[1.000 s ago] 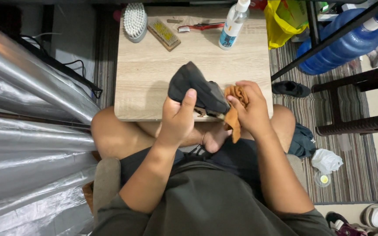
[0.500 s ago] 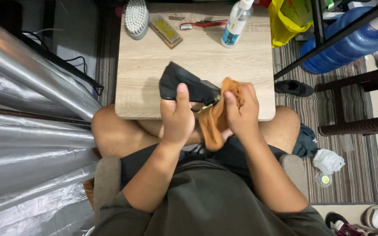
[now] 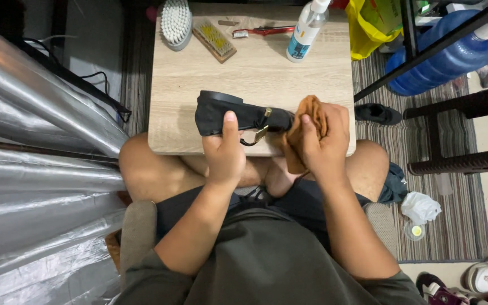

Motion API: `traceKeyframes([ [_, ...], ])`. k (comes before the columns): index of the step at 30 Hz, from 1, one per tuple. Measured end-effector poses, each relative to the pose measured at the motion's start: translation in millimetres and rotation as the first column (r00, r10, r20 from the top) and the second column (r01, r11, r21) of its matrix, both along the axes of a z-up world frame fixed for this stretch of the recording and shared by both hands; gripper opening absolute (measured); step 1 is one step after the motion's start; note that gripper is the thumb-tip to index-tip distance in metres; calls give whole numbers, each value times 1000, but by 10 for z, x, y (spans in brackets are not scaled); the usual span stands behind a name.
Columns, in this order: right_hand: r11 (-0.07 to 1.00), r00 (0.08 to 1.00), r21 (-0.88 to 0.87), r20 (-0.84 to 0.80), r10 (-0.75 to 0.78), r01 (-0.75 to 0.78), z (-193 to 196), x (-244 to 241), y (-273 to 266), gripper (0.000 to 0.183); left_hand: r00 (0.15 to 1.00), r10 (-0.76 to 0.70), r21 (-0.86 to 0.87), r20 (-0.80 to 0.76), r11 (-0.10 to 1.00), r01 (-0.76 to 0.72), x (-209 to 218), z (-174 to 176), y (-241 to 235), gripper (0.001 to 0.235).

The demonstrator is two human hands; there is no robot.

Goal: The person cleans a black high-heeled shoe by first wiping it with a brown cloth, then spraying it with a cleaning solution. They scrub the shoe with a brush and finish by wiping it again with the cloth.

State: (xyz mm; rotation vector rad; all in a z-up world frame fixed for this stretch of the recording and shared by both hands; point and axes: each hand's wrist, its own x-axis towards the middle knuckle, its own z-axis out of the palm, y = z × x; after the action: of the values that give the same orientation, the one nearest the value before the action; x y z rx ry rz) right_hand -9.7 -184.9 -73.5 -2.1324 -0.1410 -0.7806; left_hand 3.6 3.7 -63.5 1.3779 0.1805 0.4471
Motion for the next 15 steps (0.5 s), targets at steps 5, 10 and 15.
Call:
traceKeyframes([
  [5,977,984,124,28,173,-175,169,-36,306,11,996,-88,73,29,994,86,-104,-41,-35,34],
  [10,974,975,43,12,221,-221,5,33,321,16,998,-53,121,-25,991,56,-103,12,41,35],
  [15,970,974,106,-30,224,-220,-188,93,28,17,995,-93,71,22,993,92,-163,-110,23,42],
])
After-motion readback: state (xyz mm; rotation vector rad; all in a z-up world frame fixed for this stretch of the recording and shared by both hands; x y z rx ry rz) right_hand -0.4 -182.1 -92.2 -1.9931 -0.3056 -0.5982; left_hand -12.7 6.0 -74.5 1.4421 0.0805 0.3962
